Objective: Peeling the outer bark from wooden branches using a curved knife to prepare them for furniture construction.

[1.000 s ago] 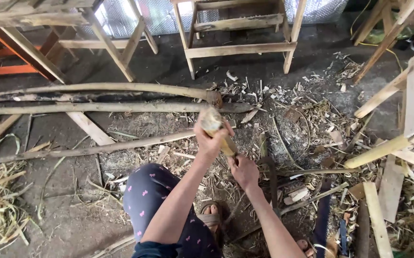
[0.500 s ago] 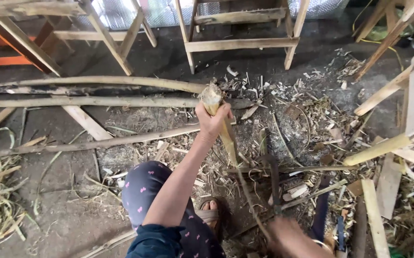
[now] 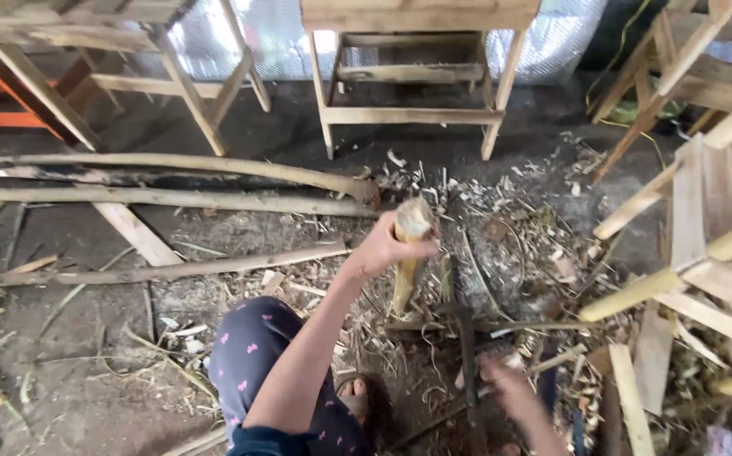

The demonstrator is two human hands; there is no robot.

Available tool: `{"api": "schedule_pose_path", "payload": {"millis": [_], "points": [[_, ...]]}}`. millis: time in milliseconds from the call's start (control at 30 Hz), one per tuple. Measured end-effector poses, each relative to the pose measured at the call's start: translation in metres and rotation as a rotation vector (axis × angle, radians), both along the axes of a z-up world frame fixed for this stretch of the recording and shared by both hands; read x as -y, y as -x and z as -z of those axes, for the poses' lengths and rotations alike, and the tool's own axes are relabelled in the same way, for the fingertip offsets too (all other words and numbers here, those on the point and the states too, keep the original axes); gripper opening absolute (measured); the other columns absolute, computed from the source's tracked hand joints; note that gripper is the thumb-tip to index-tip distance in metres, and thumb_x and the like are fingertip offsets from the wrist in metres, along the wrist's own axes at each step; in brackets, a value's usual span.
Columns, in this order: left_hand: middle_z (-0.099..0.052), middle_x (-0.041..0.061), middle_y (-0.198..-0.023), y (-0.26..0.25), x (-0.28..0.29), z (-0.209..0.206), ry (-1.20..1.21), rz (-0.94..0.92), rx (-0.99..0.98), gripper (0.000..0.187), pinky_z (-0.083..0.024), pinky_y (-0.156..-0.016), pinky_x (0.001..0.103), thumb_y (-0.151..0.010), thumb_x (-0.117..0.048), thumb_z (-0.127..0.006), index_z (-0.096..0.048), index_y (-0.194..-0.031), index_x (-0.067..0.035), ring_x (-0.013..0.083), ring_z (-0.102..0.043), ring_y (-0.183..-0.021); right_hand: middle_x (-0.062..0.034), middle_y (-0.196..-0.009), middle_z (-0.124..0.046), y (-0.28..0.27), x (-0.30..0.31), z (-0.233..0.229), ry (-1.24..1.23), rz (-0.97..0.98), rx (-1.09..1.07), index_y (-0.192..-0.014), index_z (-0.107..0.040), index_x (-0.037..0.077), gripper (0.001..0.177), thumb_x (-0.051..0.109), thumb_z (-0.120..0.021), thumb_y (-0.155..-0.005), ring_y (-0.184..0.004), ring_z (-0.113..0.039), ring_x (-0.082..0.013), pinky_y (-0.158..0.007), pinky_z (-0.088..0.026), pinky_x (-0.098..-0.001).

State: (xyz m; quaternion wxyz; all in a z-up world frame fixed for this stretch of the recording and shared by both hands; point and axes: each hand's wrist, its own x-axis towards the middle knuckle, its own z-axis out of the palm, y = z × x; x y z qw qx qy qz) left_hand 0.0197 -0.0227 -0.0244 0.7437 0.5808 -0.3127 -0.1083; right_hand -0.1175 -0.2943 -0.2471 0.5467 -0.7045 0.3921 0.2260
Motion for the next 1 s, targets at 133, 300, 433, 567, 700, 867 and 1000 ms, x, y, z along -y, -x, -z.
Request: {"api": "schedule_pose_path", "payload": {"millis": [133,300,433,567,700,867,1000], "points": [[-0.065,0.001,-0.085,0.0,-0.008,0.002,-0.024,0.146,-0.016,0.033,-0.054,-0.075,0.027,-0.067,-0.02,-0.079,-0.06,-0.093,-0.011,0.0095,-0.061,-0.074,-0.0229,-0.099,-0.065,-0.003,-0.024,0.136,-0.809,0.295,0.033,-0.111,-0.057,-0.001,0.043,0.019,-0.068,-0.075,-0.074,-0.063,-0.0332,-0.06,-0.051,-0.0398],[-0.062,0.004,-0.082,0.01,-0.009,0.005,-0.042,0.179,-0.059,0.04,-0.056,-0.068,0.026,-0.069,-0.01,-0.078,-0.054,-0.101,-0.01,0.0107,-0.06,-0.065,-0.0215,-0.085,-0.069,-0.002,-0.038,0.054,-0.653,0.198,0.087,-0.137,-0.042,0.012,0.051,0.003,-0.054,-0.089,-0.048,-0.04,-0.0161,-0.046,-0.033,-0.0288],[-0.057,0.007,-0.095,0.028,-0.004,0.001,-0.043,0.158,-0.094,0.062,-0.051,-0.065,0.023,-0.069,-0.006,-0.075,-0.041,-0.121,-0.01,0.0116,-0.056,-0.076,-0.0128,-0.064,-0.06,-0.015,-0.059,-0.062,-0.709,0.085,0.372,-0.137,-0.036,0.019,0.051,0.006,-0.047,-0.089,-0.033,-0.039,-0.013,-0.027,-0.032,-0.0267],[-0.053,0.015,-0.125,0.044,0.005,-0.007,0.055,0.205,0.02,0.076,-0.05,-0.1,0.039,-0.07,0.002,-0.071,-0.035,-0.137,-0.006,0.0238,-0.054,-0.113,-0.0167,-0.092,-0.067,-0.004,-0.084,-0.189,-0.935,-0.104,0.846,-0.14,-0.034,0.015,0.061,0.0,-0.049,-0.083,-0.054,-0.058,-0.0144,-0.039,-0.046,-0.0238],[-0.056,0.006,-0.107,0.052,0.014,0.002,-0.025,0.111,0.138,0.052,-0.054,-0.085,0.028,-0.071,0.002,-0.07,-0.048,-0.117,-0.01,0.0152,-0.056,-0.095,-0.0122,-0.069,-0.06,0.018,-0.093,-0.237,-1.077,-0.176,0.924,-0.125,-0.039,0.004,0.032,0.022,-0.039,-0.098,-0.035,-0.043,-0.0089,-0.028,-0.034,-0.0213],[-0.055,0.008,-0.098,0.063,0.014,-0.004,-0.003,0.058,0.207,0.048,-0.056,-0.061,0.022,-0.076,0.003,-0.069,-0.042,-0.115,-0.006,0.0133,-0.058,-0.072,0.0033,-0.048,-0.031,0.028,-0.101,-0.27,-1.264,-0.103,0.774,-0.139,-0.033,0.016,0.056,0.045,-0.039,-0.092,-0.033,-0.027,-0.0072,-0.032,-0.024,-0.0212],[-0.054,0.01,-0.106,0.056,0.013,0.008,0.013,-0.105,0.189,0.049,-0.054,-0.089,0.037,-0.071,-0.02,-0.074,-0.045,-0.11,-0.01,0.0198,-0.058,-0.097,0.0034,-0.052,-0.034,0.036,-0.093,-0.267,-1.321,-0.066,0.762,-0.147,-0.023,0.014,0.065,0.034,-0.051,-0.091,-0.038,-0.032,-0.0064,-0.034,-0.026,-0.0208]]}}
